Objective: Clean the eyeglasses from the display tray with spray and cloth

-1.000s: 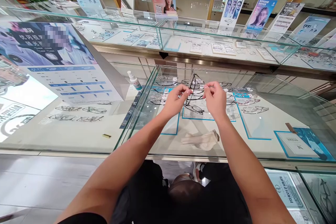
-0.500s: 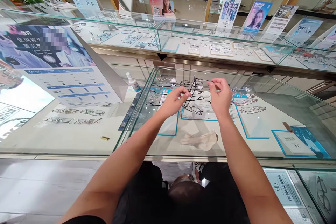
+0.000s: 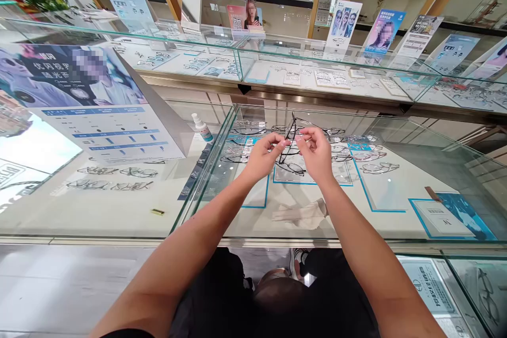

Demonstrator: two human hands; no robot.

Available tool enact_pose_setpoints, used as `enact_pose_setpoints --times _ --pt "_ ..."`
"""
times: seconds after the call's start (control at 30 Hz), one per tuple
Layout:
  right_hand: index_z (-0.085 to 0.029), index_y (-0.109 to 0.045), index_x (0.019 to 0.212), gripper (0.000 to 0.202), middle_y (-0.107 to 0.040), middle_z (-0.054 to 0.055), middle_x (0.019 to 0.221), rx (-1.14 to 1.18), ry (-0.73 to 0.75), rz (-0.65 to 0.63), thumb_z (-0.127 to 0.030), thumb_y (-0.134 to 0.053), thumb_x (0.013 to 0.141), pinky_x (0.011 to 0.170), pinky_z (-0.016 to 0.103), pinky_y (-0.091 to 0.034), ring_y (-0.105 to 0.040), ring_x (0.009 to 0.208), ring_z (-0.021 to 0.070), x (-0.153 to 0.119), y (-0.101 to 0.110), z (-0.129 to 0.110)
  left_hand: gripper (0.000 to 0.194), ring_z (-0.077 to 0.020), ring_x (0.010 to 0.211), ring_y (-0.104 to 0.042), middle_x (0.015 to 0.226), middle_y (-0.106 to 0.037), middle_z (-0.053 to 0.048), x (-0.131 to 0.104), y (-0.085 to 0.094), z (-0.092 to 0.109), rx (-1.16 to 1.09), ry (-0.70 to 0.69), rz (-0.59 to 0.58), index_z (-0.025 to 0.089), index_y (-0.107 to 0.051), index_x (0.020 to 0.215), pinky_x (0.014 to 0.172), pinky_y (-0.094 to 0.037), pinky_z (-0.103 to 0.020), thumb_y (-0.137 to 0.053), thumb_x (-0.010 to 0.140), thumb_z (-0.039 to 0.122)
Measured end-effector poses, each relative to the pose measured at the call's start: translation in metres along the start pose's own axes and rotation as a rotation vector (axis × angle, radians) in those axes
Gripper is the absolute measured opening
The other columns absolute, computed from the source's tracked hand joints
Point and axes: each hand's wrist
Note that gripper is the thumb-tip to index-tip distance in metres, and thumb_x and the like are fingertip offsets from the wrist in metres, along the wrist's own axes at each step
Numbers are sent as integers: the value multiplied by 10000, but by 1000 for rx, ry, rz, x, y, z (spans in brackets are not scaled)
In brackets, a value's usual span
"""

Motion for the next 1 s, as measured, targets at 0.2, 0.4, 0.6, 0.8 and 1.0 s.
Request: enact_pose_setpoints --times 0.2,0.4,0.6,0.8,1.0 --pt "-251 -665 1251 407 -680 -12 873 166 -84 -44 -471 -771 926 599 295 -481 -555 656 144 0 -3 1 406 -202 931 -659 947 -726 -40 -5 -7 1 23 9 -29 221 -667 900 840 -484 -338 -700 948 623" --pt "-265 -567 1521 617 -608 -47 803 130 -102 -52 -404 -691 932 570 281 -444 -539 652 143 2 -4 5 427 -218 955 -689 976 -755 -59 -6 -9 -1 -13 17 -19 221 -688 910 903 -520 -361 -717 933 646" --pt "-262 -532 1518 623 -617 -43 771 149 -129 3 -339 -621 906 570 289 -451 -607 688 167 5 -3 9 457 -234 1027 -714 1023 -779 -74 -3 -7 -1 -109 57 50 220 -692 904 975 -541 -389 -766 888 671" --pt "-239 -478 1513 704 -714 -61 769 223 -258 100 -300 -648 832 562 281 -431 -532 554 131 11 2 11 419 -234 1123 -719 1160 -799 -94 2 5 3 -195 106 179 219 -686 904 1079 -527 -418 -810 869 618" --pt "-232 -423 1486 769 -783 -34 844 311 -364 106 -329 -720 783 550 277 -411 -523 534 122 12 3 10 472 -242 1168 -737 1269 -784 -98 11 21 -2 -300 137 268 226 -687 935 1021 -560 -392 -862 802 643"
Point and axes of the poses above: each hand's wrist, its own x-axis towards the middle knuckle, its own y-axis out of the back of the hand, z = x × y
